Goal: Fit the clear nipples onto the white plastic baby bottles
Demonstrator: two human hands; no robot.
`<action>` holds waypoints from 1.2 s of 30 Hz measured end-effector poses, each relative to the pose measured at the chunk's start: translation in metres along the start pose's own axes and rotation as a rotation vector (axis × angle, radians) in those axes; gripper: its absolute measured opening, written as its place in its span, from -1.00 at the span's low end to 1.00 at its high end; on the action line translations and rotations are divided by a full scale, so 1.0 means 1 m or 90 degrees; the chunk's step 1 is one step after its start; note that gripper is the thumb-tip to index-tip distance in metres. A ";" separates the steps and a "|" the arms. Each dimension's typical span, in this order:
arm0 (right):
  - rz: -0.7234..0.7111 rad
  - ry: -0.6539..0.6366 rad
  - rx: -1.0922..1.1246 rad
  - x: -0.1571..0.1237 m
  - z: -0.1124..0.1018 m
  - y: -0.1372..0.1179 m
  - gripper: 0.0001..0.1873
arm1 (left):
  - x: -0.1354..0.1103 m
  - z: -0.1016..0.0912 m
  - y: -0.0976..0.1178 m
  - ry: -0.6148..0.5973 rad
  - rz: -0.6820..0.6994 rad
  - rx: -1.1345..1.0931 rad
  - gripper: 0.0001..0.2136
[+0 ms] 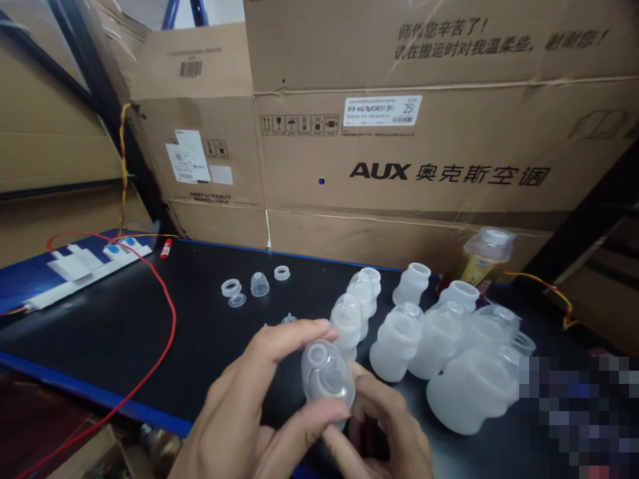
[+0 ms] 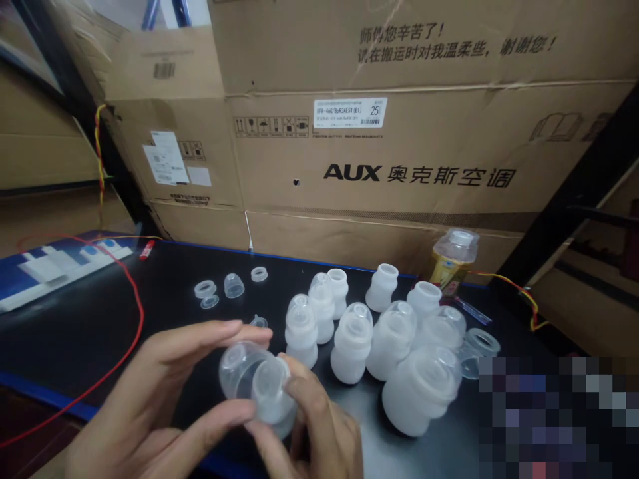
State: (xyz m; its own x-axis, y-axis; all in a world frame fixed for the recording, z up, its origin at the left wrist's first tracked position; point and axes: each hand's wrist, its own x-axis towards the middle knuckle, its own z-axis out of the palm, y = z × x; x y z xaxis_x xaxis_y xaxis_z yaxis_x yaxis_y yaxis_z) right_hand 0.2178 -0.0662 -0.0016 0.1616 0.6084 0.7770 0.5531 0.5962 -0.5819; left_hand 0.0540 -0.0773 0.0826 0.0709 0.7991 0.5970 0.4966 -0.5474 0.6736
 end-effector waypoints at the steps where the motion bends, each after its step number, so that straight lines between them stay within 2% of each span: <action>1: 0.003 0.001 0.010 -0.001 0.000 0.001 -0.73 | -0.001 0.000 0.001 0.000 0.006 0.025 -0.54; 5: 0.058 0.002 0.036 -0.013 0.005 0.003 -0.72 | 0.002 0.004 0.000 -0.066 0.050 0.048 -0.54; 9: 0.109 0.021 0.025 -0.024 0.009 0.004 -0.70 | 0.008 0.001 -0.003 -0.099 0.057 0.037 -0.48; 12: 0.135 -0.001 0.091 -0.024 0.010 0.006 -0.62 | 0.010 -0.001 -0.003 -0.131 0.062 0.075 -0.46; 18: 0.184 -0.009 0.158 -0.019 0.010 0.009 -0.64 | 0.016 0.006 -0.007 -0.184 0.092 0.110 -0.47; 24: 0.196 -0.027 0.178 -0.015 0.007 0.004 -0.65 | 0.016 0.001 -0.006 -0.192 0.030 0.075 -0.53; 30: 0.316 -0.118 0.292 -0.009 0.001 0.005 -0.53 | 0.027 0.003 -0.005 -0.235 -0.115 -0.095 -0.69; 33: 0.378 -0.167 0.342 -0.007 -0.002 0.006 -0.52 | 0.030 0.009 -0.005 -0.201 -0.142 -0.090 -0.74; 36: 0.394 -0.185 0.353 -0.008 -0.003 0.006 -0.55 | 0.027 0.009 -0.005 -0.171 -0.143 -0.080 -0.71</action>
State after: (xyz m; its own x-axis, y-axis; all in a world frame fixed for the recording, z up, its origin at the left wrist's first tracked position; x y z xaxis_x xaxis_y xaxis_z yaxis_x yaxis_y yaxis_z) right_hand 0.2224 -0.0687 -0.0108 0.0450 0.9709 0.2351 -0.0533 0.2373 -0.9700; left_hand 0.0613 -0.0507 0.0913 0.2055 0.9302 0.3040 0.4170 -0.3642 0.8327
